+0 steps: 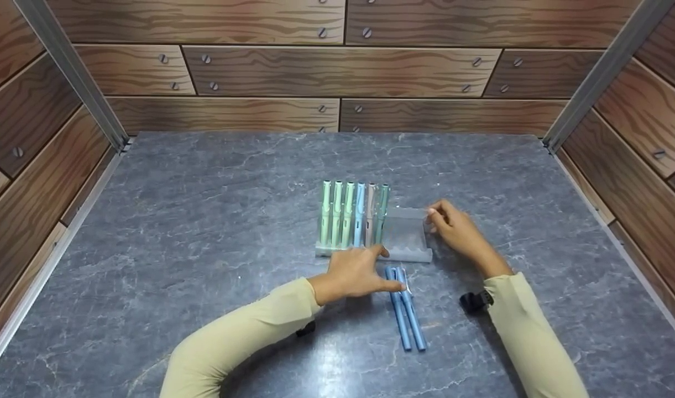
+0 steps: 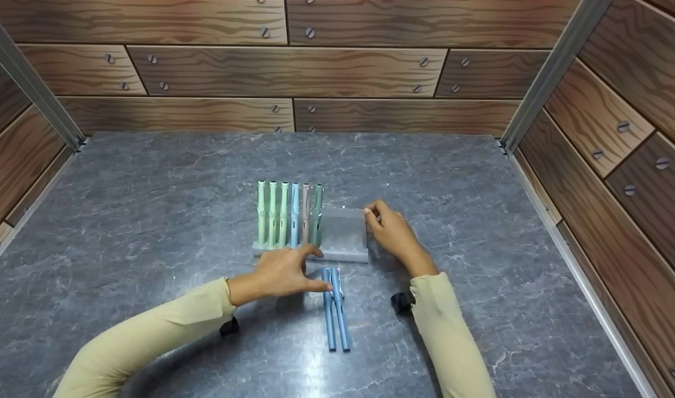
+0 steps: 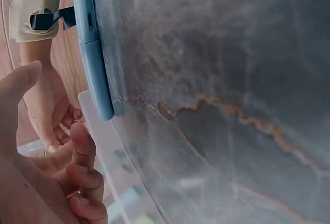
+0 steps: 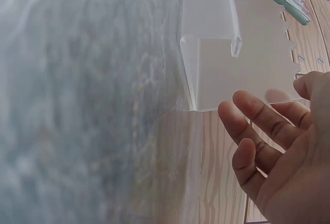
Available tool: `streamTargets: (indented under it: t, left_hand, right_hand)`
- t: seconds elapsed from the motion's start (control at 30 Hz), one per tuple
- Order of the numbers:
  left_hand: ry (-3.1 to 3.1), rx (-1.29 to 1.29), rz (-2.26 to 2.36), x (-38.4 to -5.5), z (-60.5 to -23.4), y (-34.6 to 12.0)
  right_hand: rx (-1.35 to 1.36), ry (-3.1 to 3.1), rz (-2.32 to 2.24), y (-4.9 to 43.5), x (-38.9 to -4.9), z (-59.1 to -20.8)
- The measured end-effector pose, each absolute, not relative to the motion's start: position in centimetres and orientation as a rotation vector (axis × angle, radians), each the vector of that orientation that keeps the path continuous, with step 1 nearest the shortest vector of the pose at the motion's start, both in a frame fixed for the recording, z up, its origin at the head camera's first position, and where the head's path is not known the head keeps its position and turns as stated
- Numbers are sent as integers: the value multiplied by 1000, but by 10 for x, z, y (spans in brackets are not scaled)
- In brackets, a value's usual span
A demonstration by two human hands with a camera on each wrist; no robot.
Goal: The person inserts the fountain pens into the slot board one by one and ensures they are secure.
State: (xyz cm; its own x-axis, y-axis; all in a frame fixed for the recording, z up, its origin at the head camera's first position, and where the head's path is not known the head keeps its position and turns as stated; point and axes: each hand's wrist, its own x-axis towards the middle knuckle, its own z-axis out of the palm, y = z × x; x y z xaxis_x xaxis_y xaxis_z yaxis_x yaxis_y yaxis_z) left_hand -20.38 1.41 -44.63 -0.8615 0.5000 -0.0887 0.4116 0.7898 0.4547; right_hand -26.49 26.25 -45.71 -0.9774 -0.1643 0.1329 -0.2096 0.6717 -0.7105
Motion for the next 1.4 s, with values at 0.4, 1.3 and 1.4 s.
streamTargets:
  t: [0.4,1.3,1.4]
  left_hand:
    - [2741,704,577,-203,-451,19]
    - [2730,755,461,-207,-456,28]
    - [2737,754,422,-206,-457,29]
  right_hand:
    - [317,-2815,1213,262,-264,-458]
    - [312,-2812,1227,263,-265,-458]
    - [320,-2807,1235,263,-266,-458]
